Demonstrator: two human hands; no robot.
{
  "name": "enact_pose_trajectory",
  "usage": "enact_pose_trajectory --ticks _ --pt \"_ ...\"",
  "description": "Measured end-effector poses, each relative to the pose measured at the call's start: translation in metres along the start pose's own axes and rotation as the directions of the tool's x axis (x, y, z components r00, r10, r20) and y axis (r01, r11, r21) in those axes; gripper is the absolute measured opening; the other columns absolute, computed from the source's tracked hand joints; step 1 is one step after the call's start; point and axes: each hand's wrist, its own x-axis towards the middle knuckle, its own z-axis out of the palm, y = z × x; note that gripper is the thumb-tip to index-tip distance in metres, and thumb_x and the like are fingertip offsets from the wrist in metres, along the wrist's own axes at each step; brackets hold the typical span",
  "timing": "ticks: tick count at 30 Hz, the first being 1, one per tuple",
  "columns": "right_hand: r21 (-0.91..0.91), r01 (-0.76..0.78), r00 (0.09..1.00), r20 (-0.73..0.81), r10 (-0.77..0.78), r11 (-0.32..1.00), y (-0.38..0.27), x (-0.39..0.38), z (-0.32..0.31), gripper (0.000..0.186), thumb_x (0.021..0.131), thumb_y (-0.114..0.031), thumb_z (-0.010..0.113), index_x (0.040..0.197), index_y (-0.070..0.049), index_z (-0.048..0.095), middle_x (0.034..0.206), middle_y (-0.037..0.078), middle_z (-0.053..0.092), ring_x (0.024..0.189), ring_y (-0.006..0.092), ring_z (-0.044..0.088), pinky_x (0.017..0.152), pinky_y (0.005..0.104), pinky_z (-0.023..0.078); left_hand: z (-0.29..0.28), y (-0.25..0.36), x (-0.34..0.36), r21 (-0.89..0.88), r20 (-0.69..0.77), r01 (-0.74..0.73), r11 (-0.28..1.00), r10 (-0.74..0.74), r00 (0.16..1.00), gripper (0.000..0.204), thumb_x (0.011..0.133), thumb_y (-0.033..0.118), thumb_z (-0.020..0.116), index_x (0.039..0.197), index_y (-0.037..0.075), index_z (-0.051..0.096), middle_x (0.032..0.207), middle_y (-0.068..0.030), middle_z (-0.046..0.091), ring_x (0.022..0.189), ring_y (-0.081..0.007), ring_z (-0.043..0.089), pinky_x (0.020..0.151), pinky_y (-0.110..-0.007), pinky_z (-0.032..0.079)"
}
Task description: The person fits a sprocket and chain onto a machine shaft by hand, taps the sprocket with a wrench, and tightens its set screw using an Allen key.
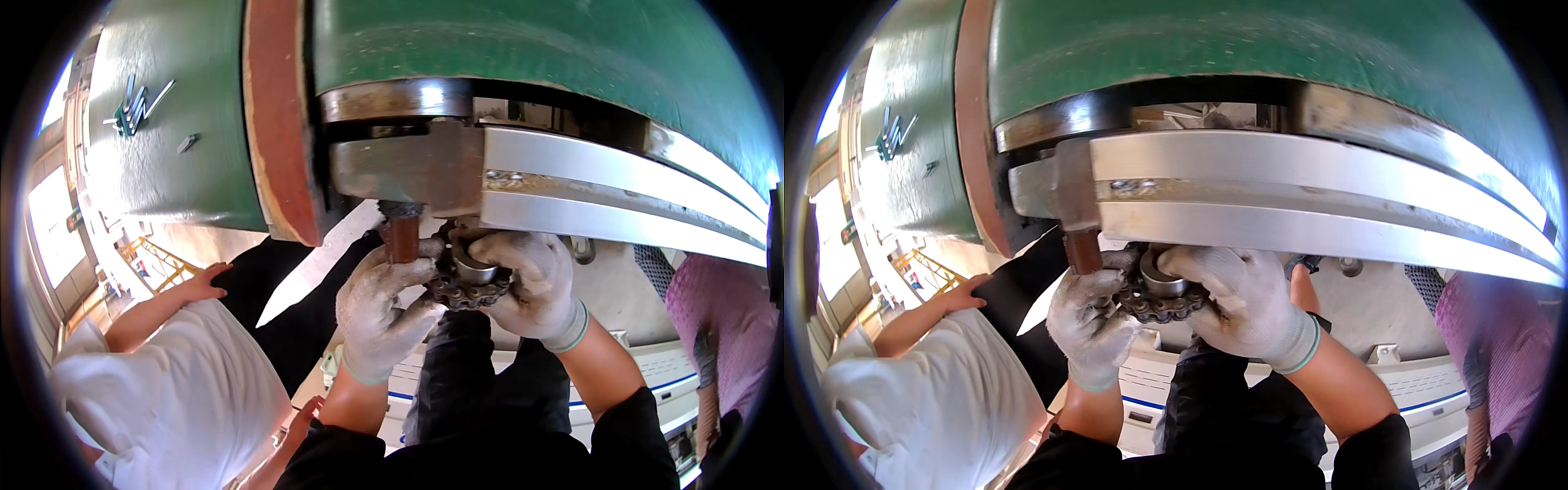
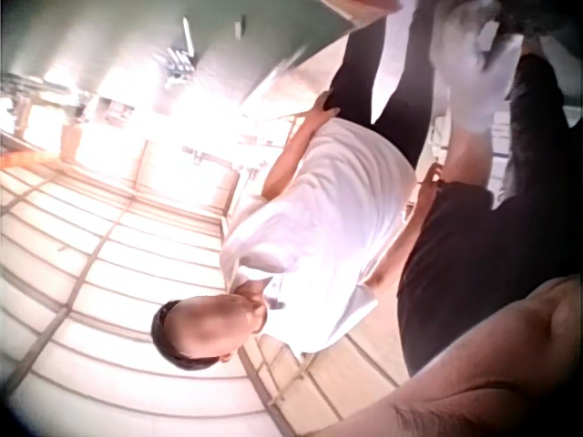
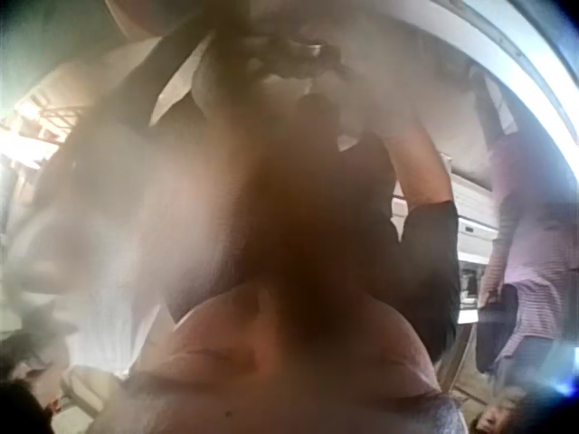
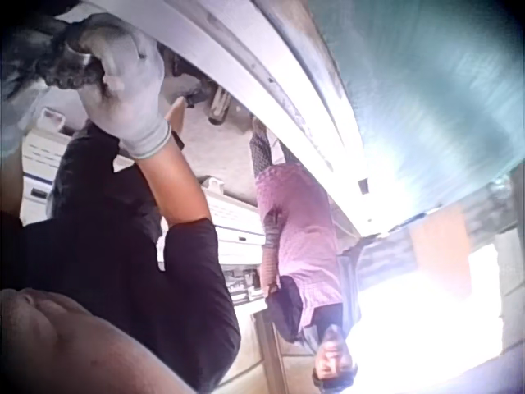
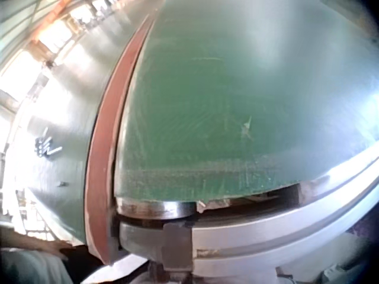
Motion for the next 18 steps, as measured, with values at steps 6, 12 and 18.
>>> enact_pose_trajectory --ticks 6,12,18 --pt "-0.011 0.071 0.996 0.06 -0.07 0.997 0.0 0.006 0.001 0.031 0.082 -0.007 0.079 0.104 -0.006 0.058 0.108 0.017 0.07 0.097 0.0347 0.074 0.081 0.0421 0.059 -0.014 0.007 0.02 0.065 0.126 -0.191 0.979 0.182 0.975 0.046 0.066 0.003 0.088 0.108 0.003 0.071 0.11 -0.0152 0.075 0.1 -0.0315 0.074 0.084 -0.036 0.06" --pt "-0.148 0.018 0.995 0.1 -0.003 0.989 -0.01 0.017 0.006 0.033 0.08 -0.005 0.079 0.106 -0.006 0.059 0.109 0.017 0.071 0.095 0.0324 0.073 0.083 0.0395 0.057 -0.028 0.008 0.021 0.215 0.127 -0.186 0.959 0.162 0.979 0.043 0.068 0.01 0.088 0.108 0.005 0.071 0.104 -0.0133 0.074 0.096 -0.0323 0.073 0.08 -0.038 0.059" --pt "0.088 -0.022 0.998 0.064 0.016 0.996 0.0 0.017 0.014 0.035 0.077 -0.008 0.082 0.106 -0.004 0.062 0.107 0.018 0.072 0.094 0.0299 0.071 0.082 0.0373 0.055 -0.027 0.002 0.026 0.153 0.146 -0.155 0.976 0.132 0.98 0.038 0.071 0.014 0.088 0.105 0.005 0.072 0.107 -0.0116 0.073 0.092 -0.0284 0.073 0.077 -0.035 0.058"
